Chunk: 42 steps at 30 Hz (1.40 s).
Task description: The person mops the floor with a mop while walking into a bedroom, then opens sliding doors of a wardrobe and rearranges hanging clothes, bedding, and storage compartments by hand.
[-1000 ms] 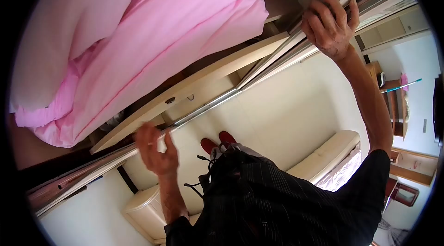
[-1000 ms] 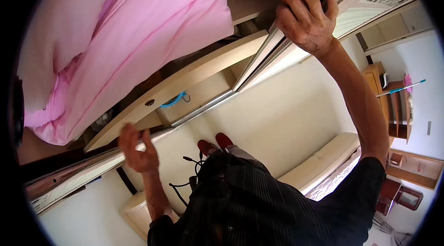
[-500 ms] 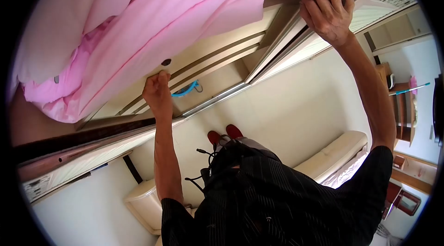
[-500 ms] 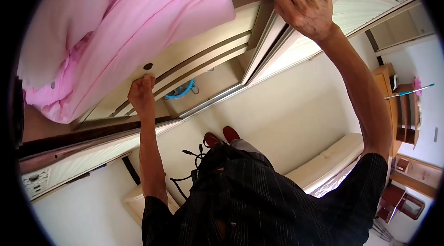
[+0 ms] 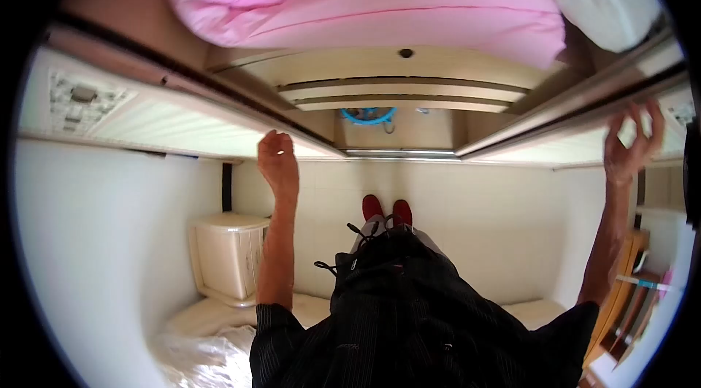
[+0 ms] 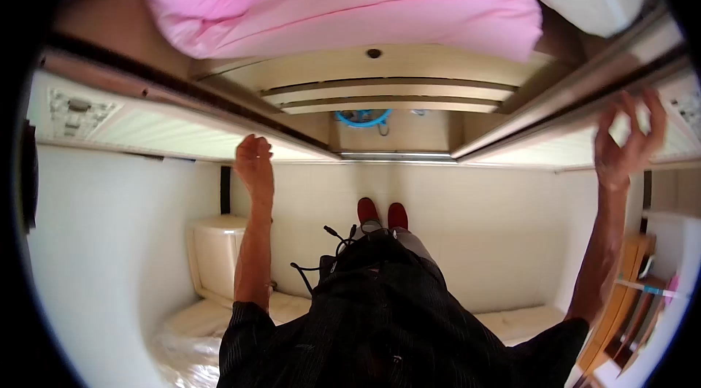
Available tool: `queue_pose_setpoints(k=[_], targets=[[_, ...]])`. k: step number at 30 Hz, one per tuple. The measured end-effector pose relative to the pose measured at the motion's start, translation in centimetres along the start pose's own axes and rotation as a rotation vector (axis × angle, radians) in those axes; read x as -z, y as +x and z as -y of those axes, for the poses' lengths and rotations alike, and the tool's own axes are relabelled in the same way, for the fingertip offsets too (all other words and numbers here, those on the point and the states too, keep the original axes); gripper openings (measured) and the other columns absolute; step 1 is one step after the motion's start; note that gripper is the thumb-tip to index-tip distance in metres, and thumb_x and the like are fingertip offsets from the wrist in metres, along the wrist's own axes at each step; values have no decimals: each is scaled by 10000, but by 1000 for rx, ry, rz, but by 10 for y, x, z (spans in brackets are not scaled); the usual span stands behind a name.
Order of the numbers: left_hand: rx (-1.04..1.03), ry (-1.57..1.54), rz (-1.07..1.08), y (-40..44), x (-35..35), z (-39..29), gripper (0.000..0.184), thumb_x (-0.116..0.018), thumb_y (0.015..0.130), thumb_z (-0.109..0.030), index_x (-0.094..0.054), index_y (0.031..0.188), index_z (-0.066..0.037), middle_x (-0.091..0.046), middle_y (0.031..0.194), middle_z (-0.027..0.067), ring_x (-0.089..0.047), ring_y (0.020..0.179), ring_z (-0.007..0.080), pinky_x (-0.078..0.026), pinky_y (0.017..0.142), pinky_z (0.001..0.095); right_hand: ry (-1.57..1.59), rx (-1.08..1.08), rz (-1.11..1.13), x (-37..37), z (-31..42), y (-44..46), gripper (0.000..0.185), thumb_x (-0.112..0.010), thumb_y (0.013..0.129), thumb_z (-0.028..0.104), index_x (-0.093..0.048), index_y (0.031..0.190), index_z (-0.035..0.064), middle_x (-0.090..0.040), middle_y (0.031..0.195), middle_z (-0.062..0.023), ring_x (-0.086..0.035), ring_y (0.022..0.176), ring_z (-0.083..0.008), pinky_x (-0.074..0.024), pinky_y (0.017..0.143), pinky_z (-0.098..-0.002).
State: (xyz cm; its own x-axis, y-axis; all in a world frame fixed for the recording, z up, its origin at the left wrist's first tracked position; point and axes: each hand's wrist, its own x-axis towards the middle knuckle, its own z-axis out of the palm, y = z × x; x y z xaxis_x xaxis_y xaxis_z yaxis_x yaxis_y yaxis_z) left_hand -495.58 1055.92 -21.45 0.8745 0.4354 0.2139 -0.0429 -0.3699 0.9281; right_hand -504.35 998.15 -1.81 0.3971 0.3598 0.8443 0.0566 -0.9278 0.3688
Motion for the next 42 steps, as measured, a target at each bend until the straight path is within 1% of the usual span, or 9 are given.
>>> queue_pose_setpoints(k=[2, 5, 8, 14, 30, 32, 37, 39, 42], targets=[[-40, 49, -174, 20, 31, -5, 364, -670, 867, -92, -540, 1172, 58, -630, 1011, 113, -587, 888, 166, -491, 799, 295, -64, -241, -90, -2, -5, -18, 417, -736, 793, 122, -593, 1163, -9, -570, 1212, -190, -573, 1109, -324, -492, 913, -410], [-93, -3, -251, 44, 52, -32, 566, -681, 858, -102, -407, 1312, 94, -531, 1178, 189, -545, 1018, 219, -486, 847, 333, 93, -931, -68, -23, 2, -36, 638, -752, 841, 307, -507, 1305, -56, -588, 1183, -175, -588, 1069, -271, -518, 871, -371], [-119, -7, -228, 75, 65, -38, 589, -711, 845, -101, -413, 1322, 75, -526, 1189, 193, -540, 1048, 230, -491, 858, 339, 188, -1113, -116, -31, -9, -52, 695, -745, 834, 379, -509, 1310, -69, -635, 1076, -145, -605, 986, -230, -521, 856, -361], [-155, -133, -126, 88, 51, -33, 294, -651, 760, 4, -568, 1038, 50, -607, 943, 112, -587, 870, 191, -511, 801, 321, 332, -1131, -170, -36, -16, -55, 662, -761, 835, 335, -498, 1254, -104, -630, 1006, -126, -607, 927, -187, -525, 811, -284], [-263, -129, -41, 45, 22, -55, 313, -727, 766, -37, -547, 1015, 20, -584, 949, 125, -610, 874, 209, -533, 772, 323, 412, -941, -141, -34, 139, 48, 473, -724, 881, 295, -574, 1075, -110, -574, 826, -66, -504, 739, -136, -439, 686, -282], [-226, -145, 4, 31, 17, -70, 316, -726, 775, -47, -538, 1022, 14, -589, 979, 142, -609, 883, 234, -518, 791, 339, 423, -847, -128, -35, 153, 48, 483, -739, 866, 306, -578, 1065, -104, -572, 864, -79, -507, 762, -135, -446, 681, -281], [-268, -205, 113, 5, 8, -80, 334, -708, 793, -64, -549, 1077, 12, -600, 1016, 165, -612, 931, 292, -500, 846, 368, 567, -863, -150, -32, 221, 75, 613, -742, 861, 252, -476, 1318, -58, -545, 1051, -125, -557, 924, -177, -515, 754, -302], [-295, -253, 315, 1, 13, -87, 381, -696, 799, -69, -551, 1140, 16, -608, 1041, 172, -609, 990, 317, -488, 882, 380, 374, -821, -92, -25, 243, 88, 571, -721, 875, 189, -467, 1332, -41, -512, 1177, -164, -557, 1024, -219, -531, 775, -318], [-272, -285, 461, -8, 32, -87, 362, -693, 800, -66, -578, 1132, 21, -628, 1036, 176, -631, 974, 302, -501, 866, 369, 442, -651, -24, -1, 288, 102, 494, -676, 879, 64, -464, 1313, -39, -494, 1288, -195, -521, 1157, -288, -469, 944, -392]])
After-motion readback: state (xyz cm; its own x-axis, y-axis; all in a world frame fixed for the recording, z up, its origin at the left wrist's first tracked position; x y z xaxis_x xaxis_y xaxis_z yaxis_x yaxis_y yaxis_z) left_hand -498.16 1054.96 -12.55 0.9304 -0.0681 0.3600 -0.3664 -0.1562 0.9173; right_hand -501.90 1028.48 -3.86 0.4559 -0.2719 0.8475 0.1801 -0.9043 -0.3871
